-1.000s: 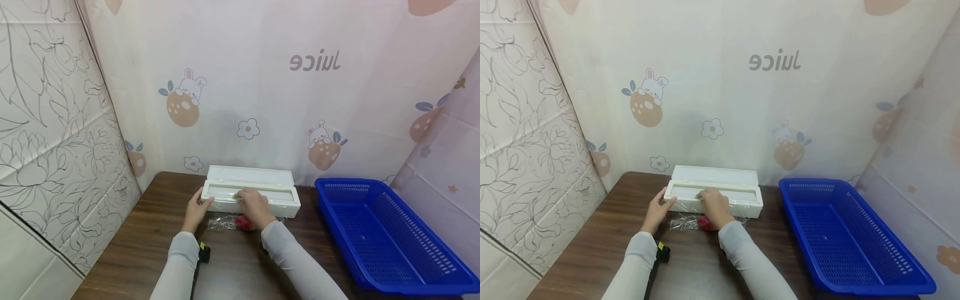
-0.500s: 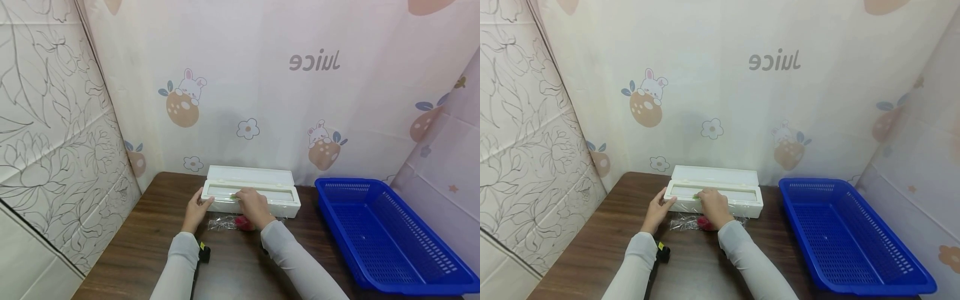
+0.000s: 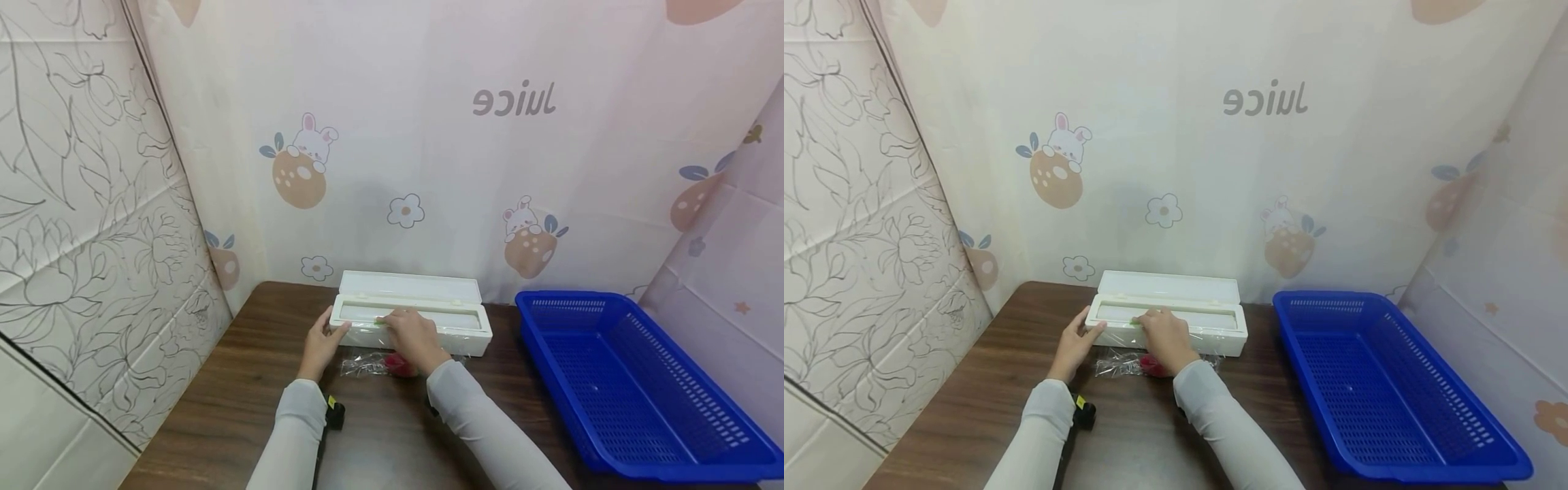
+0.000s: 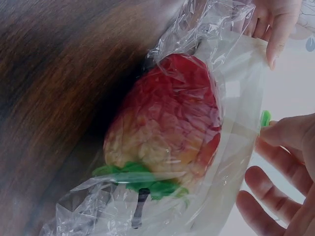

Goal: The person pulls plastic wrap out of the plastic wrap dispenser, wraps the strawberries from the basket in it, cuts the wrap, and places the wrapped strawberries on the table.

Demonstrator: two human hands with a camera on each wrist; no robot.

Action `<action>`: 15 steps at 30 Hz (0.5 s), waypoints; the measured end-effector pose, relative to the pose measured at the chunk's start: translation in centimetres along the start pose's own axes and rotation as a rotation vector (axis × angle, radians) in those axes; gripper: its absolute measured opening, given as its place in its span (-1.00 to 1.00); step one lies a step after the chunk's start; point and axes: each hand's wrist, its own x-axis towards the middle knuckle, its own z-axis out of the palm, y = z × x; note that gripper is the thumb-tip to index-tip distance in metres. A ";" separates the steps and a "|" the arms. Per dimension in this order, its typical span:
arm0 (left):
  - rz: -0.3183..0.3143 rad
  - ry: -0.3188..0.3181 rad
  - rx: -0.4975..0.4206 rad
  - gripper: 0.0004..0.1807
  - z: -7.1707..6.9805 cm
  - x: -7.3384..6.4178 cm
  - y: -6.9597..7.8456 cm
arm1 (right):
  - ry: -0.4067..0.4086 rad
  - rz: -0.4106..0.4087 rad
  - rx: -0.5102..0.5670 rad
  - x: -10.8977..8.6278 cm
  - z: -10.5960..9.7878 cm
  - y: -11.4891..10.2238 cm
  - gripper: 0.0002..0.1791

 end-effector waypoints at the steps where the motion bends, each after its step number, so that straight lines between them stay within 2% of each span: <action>1: 0.001 -0.002 -0.001 -0.13 0.0 0.0 0.0 | -0.003 0.001 0.002 0.0 -0.1 0.0 -0.71; 9: -0.008 -0.001 -0.016 -0.13 0.0 0.1 -0.5 | -0.024 0.027 0.061 -0.1 -0.3 -0.3 -0.77; 15: 0.011 -0.001 -0.030 -0.12 -0.2 0.0 -0.5 | 0.026 0.000 0.165 0.5 -0.3 -0.6 -0.79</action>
